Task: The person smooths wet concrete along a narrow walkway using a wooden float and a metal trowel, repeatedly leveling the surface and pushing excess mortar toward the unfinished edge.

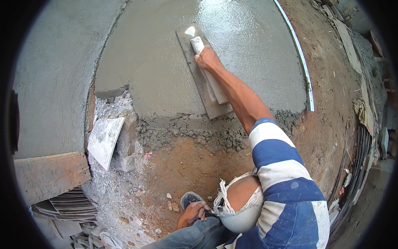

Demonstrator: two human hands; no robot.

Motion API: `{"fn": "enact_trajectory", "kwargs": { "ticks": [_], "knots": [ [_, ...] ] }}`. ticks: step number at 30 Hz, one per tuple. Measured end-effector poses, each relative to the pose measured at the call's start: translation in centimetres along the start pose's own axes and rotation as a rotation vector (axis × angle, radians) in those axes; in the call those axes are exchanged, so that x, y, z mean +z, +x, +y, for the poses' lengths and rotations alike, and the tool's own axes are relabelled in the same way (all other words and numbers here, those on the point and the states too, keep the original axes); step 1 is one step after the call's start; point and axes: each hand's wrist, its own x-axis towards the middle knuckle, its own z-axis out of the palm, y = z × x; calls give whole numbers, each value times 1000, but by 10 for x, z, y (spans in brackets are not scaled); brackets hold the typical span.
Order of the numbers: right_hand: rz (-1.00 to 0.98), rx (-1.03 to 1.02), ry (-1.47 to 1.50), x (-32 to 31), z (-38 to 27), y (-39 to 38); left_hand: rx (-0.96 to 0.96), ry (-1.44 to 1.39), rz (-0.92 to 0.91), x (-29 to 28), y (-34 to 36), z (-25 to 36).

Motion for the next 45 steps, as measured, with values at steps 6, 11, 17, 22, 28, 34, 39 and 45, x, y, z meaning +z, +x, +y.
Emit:
{"fn": "enact_trajectory", "kwargs": {
  "ticks": [6, 11, 17, 22, 28, 34, 39, 45],
  "knots": [
    [137, 100, -38, -68, 91, -40, 25, -10, -23, 1, -2, 1],
    [283, 286, -53, -114, 173, -82, 3, -37, -50, 3, 1, -2],
    [423, 457, -29, -164, 251, -144, 15, -106, -28, 0, -2, -3],
    [401, 492, 83, -173, 269, -144, -20, -70, -27, 1, -3, 7],
    [346, 404, 173, -133, 224, -61, -20, -18, 18, 2, -4, 6],
    [189, 269, 171, -92, 142, 0, 5, -21, 61, 7, -3, 1],
    [56, 117, 202, -44, 63, 26, 37, -18, 49, 4, -1, -4],
    [-15, -79, 25, 5, 4, 40, 55, 0, 71, 4, -2, -5]
  ]
}}
